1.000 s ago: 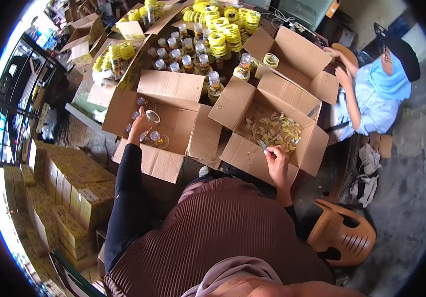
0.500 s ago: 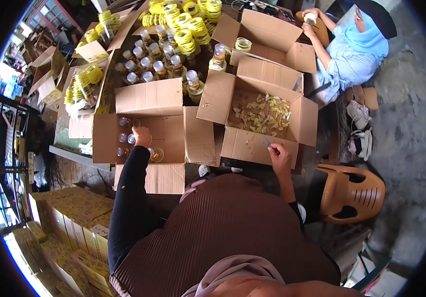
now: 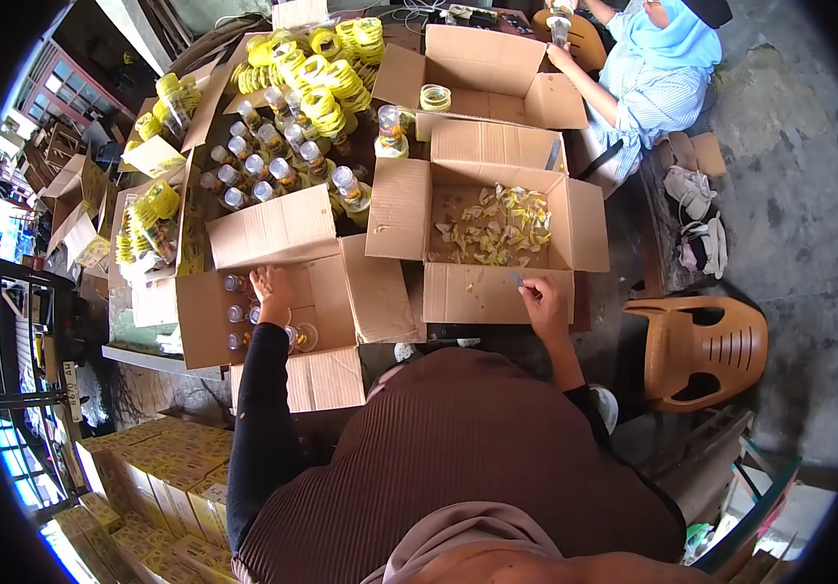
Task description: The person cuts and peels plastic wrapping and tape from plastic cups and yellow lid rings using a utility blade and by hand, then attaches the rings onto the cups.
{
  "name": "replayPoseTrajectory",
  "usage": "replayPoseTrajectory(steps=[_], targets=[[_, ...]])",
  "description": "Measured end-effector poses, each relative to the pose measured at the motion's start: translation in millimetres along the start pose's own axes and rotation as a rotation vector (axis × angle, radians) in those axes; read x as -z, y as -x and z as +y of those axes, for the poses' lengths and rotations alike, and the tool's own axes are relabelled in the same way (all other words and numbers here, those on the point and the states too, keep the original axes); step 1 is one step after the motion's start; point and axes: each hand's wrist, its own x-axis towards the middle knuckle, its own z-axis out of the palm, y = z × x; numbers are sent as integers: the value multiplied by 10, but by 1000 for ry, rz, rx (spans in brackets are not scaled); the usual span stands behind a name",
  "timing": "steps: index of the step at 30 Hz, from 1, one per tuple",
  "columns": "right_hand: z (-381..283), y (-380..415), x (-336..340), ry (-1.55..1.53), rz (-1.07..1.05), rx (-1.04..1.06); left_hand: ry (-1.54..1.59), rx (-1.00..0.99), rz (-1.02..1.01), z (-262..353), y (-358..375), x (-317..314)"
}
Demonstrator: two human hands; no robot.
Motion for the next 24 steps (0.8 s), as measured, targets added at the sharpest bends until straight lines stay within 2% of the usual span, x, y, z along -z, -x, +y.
replayPoseTrajectory(steps=[1,5,8,9,11,13,14,17,18,20,24], targets=[[18,-13,0,-9,-1,-1,0,3,5,40,-22,202],[94,-70,-5,5,-21,6,531,-77,561,414,-162,1013],[136,-110,-6,17,-23,36,736,-192,773,744,-336,1439],[146,-113,1,19,-17,40,849,-133,689,857,-477,1389],[158,-119,12,9,-41,-5,999,-11,377,1044,-692,1346],[160,-108,35,15,-42,-31,1144,-14,243,1203,-847,1220],[159,-102,50,22,-51,-60,1301,-55,229,1282,-847,1182],[86,-73,158,24,-59,-120,1237,91,382,1544,-1220,767],[126,-59,165,26,-43,-129,1237,72,380,1588,-1225,825],[228,-17,173,29,-19,-110,1355,198,354,1673,-1210,913],[269,5,219,15,4,-174,1424,248,254,1719,-1257,986]])
